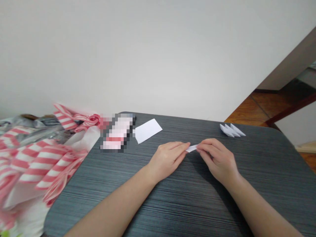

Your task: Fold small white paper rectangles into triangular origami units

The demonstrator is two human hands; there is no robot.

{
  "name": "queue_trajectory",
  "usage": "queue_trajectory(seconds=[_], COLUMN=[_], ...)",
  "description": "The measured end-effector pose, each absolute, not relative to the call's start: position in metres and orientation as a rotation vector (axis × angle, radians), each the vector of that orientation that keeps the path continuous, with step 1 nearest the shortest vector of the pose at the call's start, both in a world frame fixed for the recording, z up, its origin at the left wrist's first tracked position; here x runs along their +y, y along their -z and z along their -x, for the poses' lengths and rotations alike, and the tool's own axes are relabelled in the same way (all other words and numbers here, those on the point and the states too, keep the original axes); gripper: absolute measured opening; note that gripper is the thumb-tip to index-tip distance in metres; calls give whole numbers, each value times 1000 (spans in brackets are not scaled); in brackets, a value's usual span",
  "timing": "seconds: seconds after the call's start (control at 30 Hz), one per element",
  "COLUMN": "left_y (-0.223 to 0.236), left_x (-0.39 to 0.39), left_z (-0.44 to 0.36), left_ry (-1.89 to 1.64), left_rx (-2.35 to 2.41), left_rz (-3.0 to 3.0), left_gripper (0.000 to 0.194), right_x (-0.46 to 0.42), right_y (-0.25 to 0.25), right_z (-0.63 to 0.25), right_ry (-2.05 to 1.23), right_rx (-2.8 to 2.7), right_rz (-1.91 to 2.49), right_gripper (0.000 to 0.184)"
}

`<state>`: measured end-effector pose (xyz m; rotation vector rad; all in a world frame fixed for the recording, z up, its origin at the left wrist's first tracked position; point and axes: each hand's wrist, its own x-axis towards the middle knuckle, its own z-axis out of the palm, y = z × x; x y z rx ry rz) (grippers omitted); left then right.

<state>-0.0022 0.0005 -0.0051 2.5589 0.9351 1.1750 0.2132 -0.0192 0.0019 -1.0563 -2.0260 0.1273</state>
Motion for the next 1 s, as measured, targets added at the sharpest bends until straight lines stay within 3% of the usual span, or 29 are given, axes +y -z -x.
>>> queue_trajectory(seconds=[0.7, 0.87, 1.0], left_y=[2, 4, 3], left_x=[1, 1, 1], left_z=[2, 3, 3], left_ry=[-1195, -1202, -1231], left_rx=[825, 826, 831], left_rz=[-2590, -2584, -2589], left_gripper=[25, 26, 26], right_x=[-17, -17, -16], right_y=[0, 7, 13], right_z=[-214, -216, -220], right_ry=[-247, -316, -435], right_rx=[-2049, -1922, -1856], right_rz=[1087, 1158, 1240], right_gripper=[14, 8, 27])
